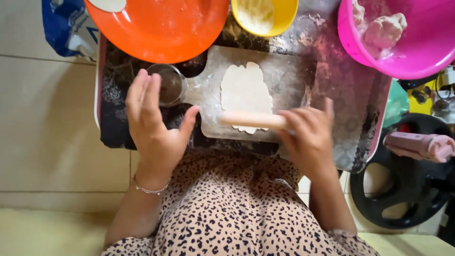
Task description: Rolling out dough with a rolling pin and cutting out circular dumpling skins using a metal cutter
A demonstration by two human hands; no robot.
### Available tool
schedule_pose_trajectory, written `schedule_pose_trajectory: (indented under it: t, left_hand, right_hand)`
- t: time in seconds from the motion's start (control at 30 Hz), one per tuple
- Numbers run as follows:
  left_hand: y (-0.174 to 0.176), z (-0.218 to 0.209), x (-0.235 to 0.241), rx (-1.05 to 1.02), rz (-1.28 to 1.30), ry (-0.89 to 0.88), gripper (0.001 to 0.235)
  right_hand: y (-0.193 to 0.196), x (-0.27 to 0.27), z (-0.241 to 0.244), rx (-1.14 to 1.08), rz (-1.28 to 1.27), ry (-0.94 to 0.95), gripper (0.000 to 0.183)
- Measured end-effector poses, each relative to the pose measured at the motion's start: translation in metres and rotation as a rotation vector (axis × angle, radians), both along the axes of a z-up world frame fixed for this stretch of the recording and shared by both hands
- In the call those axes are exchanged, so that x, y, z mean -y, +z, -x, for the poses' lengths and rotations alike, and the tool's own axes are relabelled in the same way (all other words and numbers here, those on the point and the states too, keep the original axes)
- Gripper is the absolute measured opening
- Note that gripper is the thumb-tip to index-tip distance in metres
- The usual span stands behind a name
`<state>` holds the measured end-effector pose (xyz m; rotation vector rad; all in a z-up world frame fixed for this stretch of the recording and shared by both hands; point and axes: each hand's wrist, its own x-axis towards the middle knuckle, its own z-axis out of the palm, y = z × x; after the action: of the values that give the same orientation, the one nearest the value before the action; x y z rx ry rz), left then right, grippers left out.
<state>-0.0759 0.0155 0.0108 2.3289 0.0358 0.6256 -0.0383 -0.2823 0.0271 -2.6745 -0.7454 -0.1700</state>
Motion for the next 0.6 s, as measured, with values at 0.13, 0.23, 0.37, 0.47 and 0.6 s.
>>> schedule_pose_trajectory:
  t: [0.13,0.23,0.37,0.47,0.6]
  left_hand:
    - [-0.002,-0.008,-0.003,-0.021,-0.062,0.019,0.048]
    - [-0.003,-0.013,-0.003,-0.015,-0.043,0.005,0.046]
    - [-0.006,-0.009,-0.004,-0.034,0.052,0.007,0.043]
    - [0.003,-0.022,0.01,-0.022,0.232,-0.139,0.07]
    - [-0.027,-0.056,0.054,0.043,0.31,-0.567,0.1]
  right_hand:
    - [-0.006,0.05,0.009,0.166,-0.027,-0.213,0.032]
    - [-0.027,0.083,0.005,0.172,0.111,-0.431,0.033]
    - [-0.034,0.095,-0.006,0.19,0.178,-0.497,0.033]
    - [0.0,0.054,-0.015,0.172,0.042,-0.413,0.035]
    - [0.028,-0.006,-0.04,-0.201,-0.268,0.074,0.066]
